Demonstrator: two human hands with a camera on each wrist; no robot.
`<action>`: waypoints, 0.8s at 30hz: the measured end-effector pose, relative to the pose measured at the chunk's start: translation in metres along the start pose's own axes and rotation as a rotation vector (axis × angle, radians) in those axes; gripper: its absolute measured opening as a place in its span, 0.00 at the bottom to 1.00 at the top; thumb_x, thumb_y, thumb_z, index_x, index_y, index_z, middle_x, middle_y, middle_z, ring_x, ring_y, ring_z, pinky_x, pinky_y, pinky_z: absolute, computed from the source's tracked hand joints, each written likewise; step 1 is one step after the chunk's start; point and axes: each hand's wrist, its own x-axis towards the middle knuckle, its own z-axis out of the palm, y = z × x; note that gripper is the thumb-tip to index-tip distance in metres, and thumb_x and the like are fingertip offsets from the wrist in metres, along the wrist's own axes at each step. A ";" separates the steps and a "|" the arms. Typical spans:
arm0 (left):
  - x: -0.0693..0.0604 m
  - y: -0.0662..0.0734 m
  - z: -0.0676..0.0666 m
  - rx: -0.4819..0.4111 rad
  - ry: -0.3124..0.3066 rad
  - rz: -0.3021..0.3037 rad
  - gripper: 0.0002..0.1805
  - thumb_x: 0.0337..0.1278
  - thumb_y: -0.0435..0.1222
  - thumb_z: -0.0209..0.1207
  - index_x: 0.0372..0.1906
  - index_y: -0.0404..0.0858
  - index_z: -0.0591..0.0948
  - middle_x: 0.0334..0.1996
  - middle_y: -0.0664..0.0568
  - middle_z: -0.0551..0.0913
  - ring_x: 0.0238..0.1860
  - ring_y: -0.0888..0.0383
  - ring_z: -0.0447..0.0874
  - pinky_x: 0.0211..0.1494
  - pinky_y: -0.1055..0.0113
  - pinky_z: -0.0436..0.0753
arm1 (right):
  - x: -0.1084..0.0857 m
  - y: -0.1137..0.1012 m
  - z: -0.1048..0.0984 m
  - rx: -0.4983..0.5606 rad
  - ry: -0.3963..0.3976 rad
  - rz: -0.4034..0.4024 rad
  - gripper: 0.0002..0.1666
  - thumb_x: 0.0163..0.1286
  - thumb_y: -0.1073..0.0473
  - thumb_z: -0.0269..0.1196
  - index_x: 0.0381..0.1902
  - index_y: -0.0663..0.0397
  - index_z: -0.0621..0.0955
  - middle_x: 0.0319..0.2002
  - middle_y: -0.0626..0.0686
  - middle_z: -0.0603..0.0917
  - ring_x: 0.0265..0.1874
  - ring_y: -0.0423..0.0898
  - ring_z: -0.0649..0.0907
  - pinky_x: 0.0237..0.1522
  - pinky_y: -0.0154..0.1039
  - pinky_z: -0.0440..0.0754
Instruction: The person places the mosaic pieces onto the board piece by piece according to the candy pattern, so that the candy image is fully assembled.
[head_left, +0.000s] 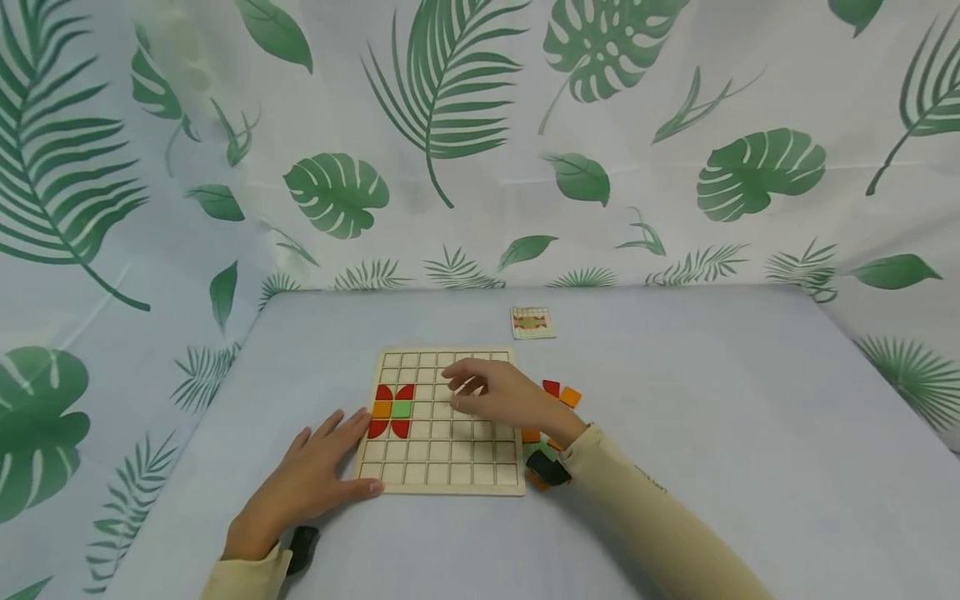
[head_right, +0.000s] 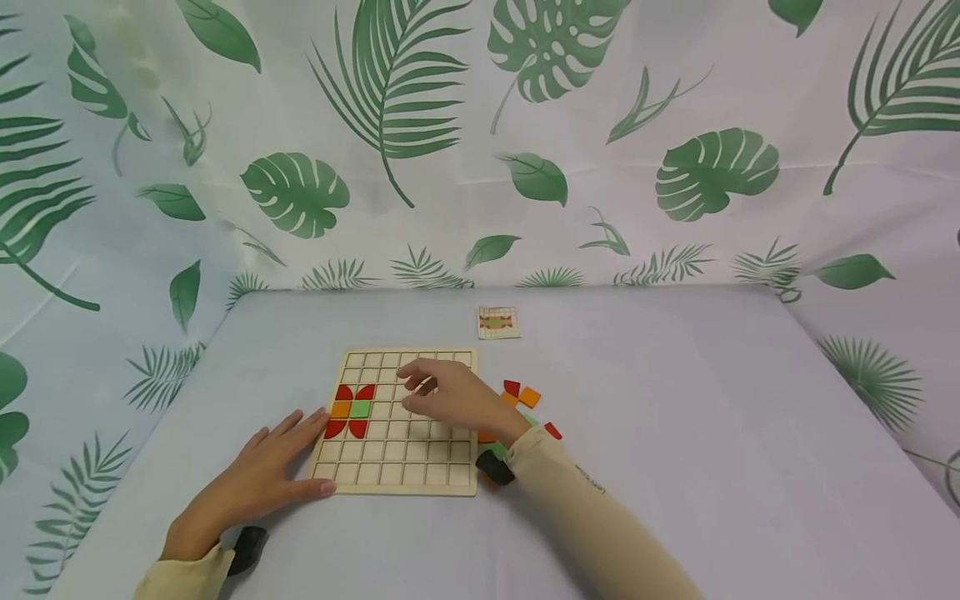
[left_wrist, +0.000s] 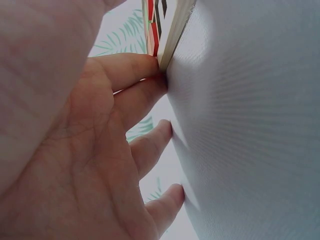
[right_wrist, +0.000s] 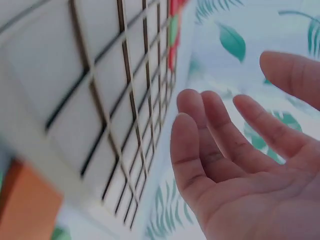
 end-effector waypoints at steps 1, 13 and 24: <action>0.000 0.000 0.000 -0.002 0.002 0.002 0.58 0.55 0.59 0.76 0.84 0.38 0.64 0.82 0.43 0.64 0.83 0.33 0.50 0.78 0.26 0.45 | -0.003 0.000 -0.004 0.008 0.006 0.006 0.26 0.79 0.59 0.66 0.70 0.62 0.79 0.59 0.60 0.85 0.54 0.49 0.86 0.54 0.45 0.85; -0.001 -0.003 -0.001 -0.011 0.014 0.012 0.58 0.55 0.59 0.76 0.84 0.38 0.64 0.82 0.43 0.63 0.83 0.33 0.49 0.78 0.26 0.44 | -0.030 0.006 -0.041 0.001 0.103 0.026 0.27 0.81 0.56 0.64 0.72 0.60 0.79 0.65 0.62 0.83 0.60 0.53 0.84 0.65 0.54 0.79; 0.000 -0.004 0.001 -0.020 0.007 0.021 0.58 0.56 0.59 0.76 0.84 0.37 0.64 0.83 0.43 0.63 0.83 0.33 0.49 0.78 0.25 0.44 | -0.051 0.021 -0.071 -0.033 0.190 0.132 0.24 0.81 0.57 0.63 0.70 0.60 0.79 0.65 0.64 0.82 0.63 0.57 0.82 0.66 0.57 0.80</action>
